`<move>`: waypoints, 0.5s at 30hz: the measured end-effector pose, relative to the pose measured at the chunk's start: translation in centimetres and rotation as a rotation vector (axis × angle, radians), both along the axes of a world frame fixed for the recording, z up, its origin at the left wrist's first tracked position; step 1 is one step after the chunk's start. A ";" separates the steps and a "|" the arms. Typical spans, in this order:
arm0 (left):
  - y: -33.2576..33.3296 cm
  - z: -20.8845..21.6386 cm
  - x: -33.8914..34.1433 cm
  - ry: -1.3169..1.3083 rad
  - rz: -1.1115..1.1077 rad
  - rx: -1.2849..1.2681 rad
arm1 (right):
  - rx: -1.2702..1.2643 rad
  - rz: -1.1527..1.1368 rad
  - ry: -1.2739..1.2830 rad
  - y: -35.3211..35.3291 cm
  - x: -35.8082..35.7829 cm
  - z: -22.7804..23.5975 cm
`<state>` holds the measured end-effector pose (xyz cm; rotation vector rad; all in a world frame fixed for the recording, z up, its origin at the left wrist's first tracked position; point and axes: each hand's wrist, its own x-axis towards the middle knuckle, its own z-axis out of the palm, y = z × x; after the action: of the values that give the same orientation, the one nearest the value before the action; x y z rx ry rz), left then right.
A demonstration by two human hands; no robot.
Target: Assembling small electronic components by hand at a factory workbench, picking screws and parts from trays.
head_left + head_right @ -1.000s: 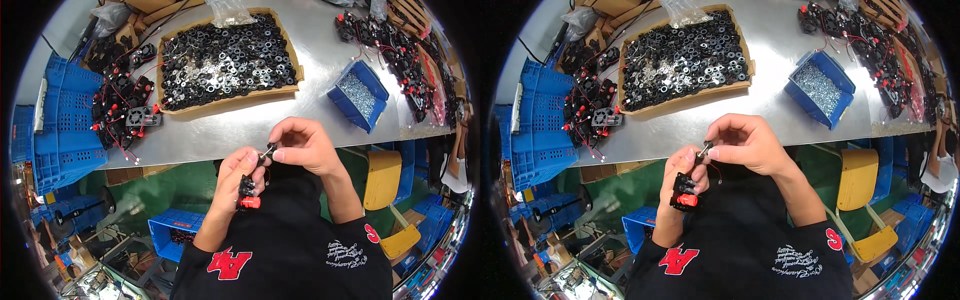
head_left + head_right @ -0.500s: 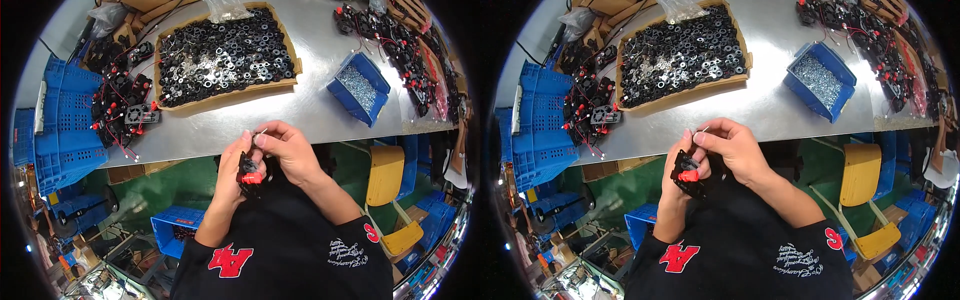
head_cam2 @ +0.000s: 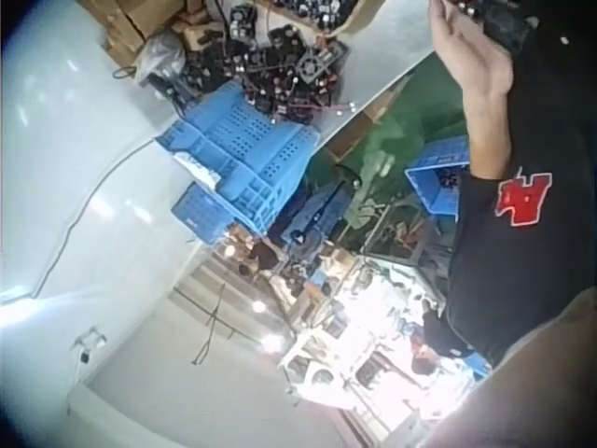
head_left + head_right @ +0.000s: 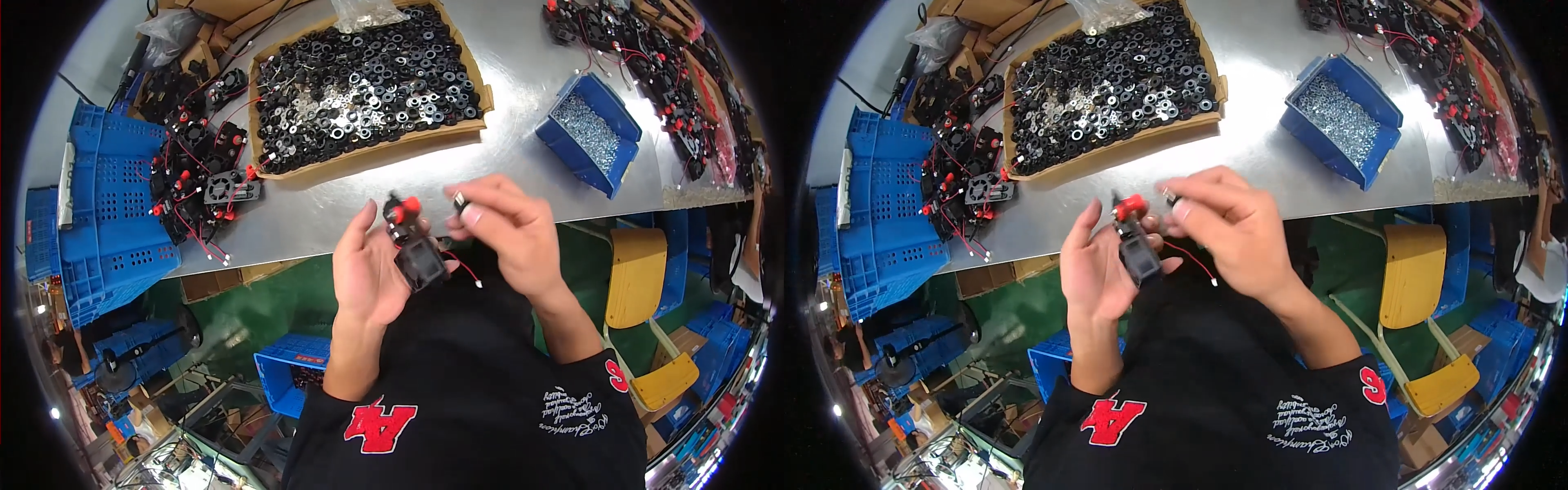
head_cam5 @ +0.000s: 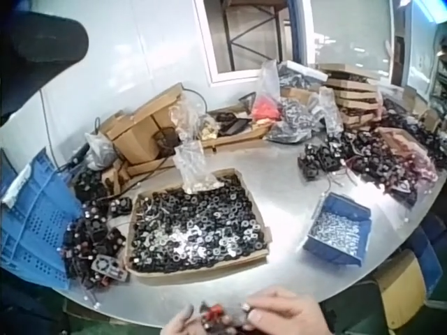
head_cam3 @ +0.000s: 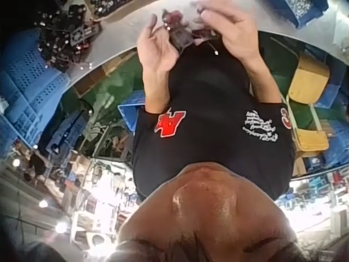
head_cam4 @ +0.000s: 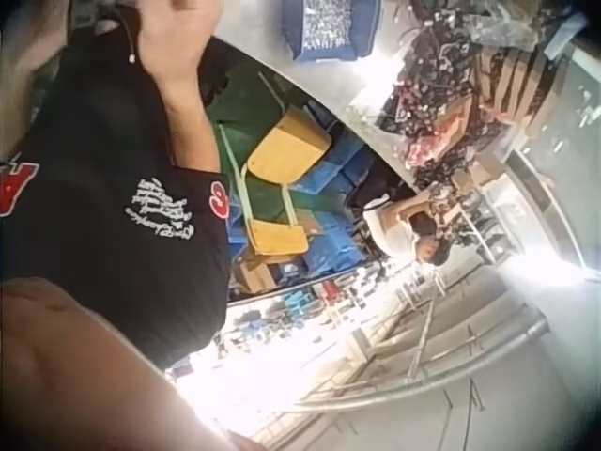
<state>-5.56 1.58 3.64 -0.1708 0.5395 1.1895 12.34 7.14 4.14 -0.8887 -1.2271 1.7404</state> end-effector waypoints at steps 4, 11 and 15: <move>-1.3 -0.2 -0.1 0.415 -0.036 0.191 | 0.045 0.104 -0.141 -0.9 -0.4 0.0; -1.6 1.0 0.7 0.643 -0.149 0.345 | -0.116 0.049 0.024 -1.3 -0.5 -0.9; -1.9 2.0 -0.1 0.676 -0.218 0.438 | -0.178 0.105 0.065 -1.5 0.3 -1.0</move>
<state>-5.63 -0.31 5.60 0.6721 0.8404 1.1085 12.63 5.59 3.11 -0.8756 -1.1067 1.9710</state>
